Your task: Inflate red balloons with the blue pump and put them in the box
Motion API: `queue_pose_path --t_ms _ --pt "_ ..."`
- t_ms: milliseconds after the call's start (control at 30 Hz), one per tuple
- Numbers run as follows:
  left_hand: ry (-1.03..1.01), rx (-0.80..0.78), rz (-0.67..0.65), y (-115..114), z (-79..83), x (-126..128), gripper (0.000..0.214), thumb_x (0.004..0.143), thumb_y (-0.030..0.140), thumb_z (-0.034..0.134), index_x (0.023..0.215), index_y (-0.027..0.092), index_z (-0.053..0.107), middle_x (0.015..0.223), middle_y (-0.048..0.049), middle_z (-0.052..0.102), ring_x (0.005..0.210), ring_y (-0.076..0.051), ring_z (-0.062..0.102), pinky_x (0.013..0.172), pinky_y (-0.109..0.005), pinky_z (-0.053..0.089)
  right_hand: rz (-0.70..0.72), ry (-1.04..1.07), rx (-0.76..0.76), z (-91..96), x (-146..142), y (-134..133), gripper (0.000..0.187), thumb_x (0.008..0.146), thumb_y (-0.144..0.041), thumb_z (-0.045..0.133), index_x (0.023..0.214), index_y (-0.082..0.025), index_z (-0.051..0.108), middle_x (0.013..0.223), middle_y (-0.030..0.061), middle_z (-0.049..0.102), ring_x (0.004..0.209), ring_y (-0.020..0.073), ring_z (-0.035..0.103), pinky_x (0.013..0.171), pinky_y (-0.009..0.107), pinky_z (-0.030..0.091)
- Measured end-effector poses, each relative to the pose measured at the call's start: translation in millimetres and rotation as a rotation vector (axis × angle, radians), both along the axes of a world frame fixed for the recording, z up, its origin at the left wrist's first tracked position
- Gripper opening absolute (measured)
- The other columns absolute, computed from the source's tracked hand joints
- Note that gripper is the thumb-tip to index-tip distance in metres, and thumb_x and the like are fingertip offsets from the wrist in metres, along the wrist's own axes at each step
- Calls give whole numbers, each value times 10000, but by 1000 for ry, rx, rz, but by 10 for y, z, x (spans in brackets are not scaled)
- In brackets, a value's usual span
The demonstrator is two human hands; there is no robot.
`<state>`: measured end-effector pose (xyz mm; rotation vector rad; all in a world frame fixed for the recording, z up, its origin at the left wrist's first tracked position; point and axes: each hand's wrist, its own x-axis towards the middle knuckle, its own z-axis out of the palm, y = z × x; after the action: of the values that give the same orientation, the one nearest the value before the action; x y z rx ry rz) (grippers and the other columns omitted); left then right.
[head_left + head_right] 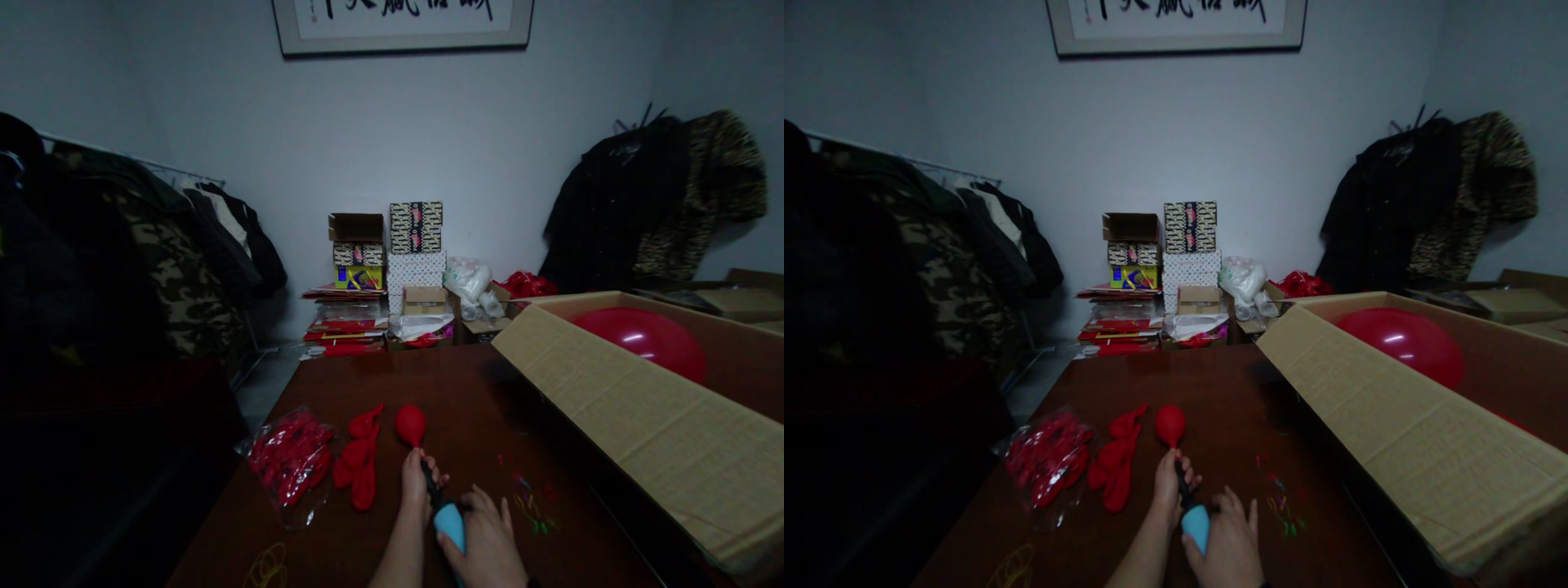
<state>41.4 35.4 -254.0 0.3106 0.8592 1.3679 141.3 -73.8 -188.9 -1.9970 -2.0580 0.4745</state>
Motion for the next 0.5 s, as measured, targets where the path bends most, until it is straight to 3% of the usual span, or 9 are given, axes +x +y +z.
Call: queue_pose_path --t_ms 167,500 --pt "34 47 11 65 -70 4 279 731 417 551 714 221 354 446 100 424 314 -62 357 432 -222 386 -33 -7 33 -49 -99 101 429 762 -432 446 1044 -184 652 1225 108 578 1291 313 351 1090 574 84" --pt "66 46 46 -16 -3 46 276 712 431 532 707 221 353 426 106 409 305 -56 333 403 -203 325 18 -67 36 -307 139 -246 325 746 -398 504 914 -193 693 1152 100 632 1273 327 387 1086 590 115"
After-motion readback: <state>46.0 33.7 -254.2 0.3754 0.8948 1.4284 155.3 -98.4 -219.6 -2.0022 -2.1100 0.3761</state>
